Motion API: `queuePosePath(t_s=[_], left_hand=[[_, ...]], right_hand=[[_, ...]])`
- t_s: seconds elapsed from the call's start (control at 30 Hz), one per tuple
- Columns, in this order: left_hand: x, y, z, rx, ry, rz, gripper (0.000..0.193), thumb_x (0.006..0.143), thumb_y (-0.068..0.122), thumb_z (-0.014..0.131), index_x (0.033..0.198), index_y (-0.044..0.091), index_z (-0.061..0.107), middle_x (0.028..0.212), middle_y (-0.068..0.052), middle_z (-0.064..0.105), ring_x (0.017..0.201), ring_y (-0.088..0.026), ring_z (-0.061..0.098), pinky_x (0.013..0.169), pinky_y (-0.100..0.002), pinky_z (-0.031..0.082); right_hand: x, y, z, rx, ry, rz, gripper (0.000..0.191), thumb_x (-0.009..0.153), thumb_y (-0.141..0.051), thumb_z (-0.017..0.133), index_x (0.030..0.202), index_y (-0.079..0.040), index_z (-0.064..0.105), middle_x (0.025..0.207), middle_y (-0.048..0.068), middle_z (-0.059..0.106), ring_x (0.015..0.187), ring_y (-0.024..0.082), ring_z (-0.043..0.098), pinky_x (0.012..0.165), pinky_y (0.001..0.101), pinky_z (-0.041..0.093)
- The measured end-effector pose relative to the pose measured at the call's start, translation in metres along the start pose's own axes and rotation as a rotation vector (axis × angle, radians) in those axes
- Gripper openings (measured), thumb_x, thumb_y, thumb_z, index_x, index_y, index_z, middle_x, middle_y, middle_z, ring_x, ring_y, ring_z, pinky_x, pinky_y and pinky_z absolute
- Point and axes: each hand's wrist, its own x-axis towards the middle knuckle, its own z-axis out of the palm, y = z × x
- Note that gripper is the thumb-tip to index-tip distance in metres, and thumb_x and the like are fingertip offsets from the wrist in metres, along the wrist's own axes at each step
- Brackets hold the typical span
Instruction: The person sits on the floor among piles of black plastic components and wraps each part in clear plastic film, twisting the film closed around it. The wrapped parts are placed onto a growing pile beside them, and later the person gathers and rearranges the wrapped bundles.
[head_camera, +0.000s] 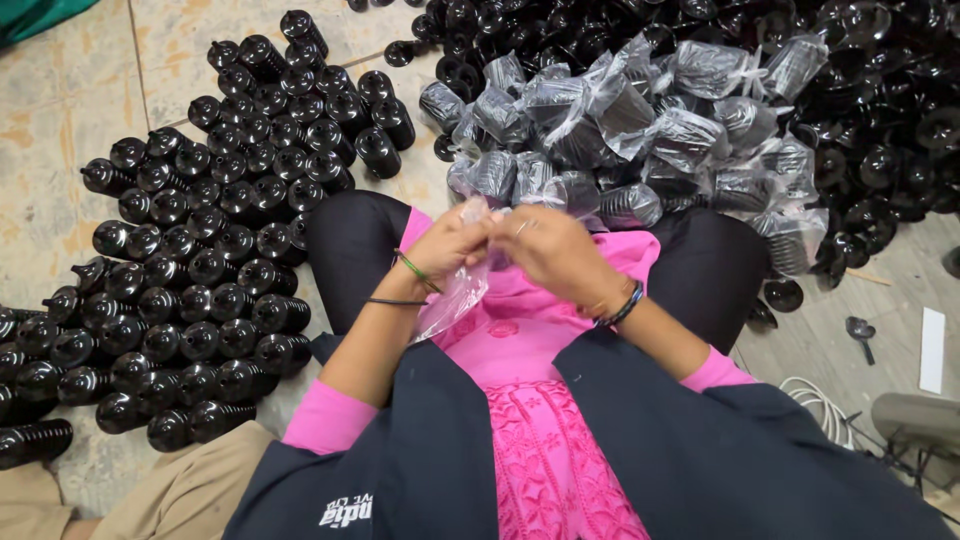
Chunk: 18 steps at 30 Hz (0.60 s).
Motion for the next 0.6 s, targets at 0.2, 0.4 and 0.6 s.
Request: queuePosePath(t_s=[0.2, 0.4, 0.6], left_hand=[[-0.022, -0.004, 0.018, 0.156, 0.045, 0.072, 0.019, 0.099, 0.023, 0.069, 0.092, 0.009, 0.059, 0.078, 0.006, 0.060, 0.066, -0.001, 0.049, 0.056, -0.020, 0.039], [-0.036, -0.020, 0.037, 0.298, 0.239, 0.300, 0.021, 0.102, 0.014, 0.070, 0.091, 0.010, 0.052, 0.080, 0.006, 0.056, 0.073, -0.002, 0.049, 0.063, -0.022, 0.042], [-0.053, -0.024, 0.043, 0.661, 0.482, 0.503, 0.022, 0.097, 0.013, 0.073, 0.083, 0.005, 0.058, 0.080, 0.005, 0.067, 0.067, -0.005, 0.058, 0.060, -0.023, 0.047]], right_hand=[[-0.014, 0.017, 0.005, 0.436, 0.088, 0.234, 0.008, 0.103, -0.008, 0.066, 0.105, -0.001, 0.064, 0.112, 0.007, 0.069, 0.100, 0.018, 0.066, 0.090, 0.0331, 0.054], [-0.036, 0.020, 0.025, 0.786, -0.067, 0.486, 0.035, 0.099, -0.018, 0.070, 0.127, -0.001, 0.058, 0.105, -0.003, 0.064, 0.098, 0.005, 0.061, 0.087, 0.0243, 0.051], [-0.029, 0.008, 0.018, 0.500, -0.123, 0.676, 0.013, 0.095, -0.019, 0.075, 0.102, -0.007, 0.076, 0.095, 0.001, 0.070, 0.089, 0.009, 0.063, 0.080, 0.0295, 0.052]])
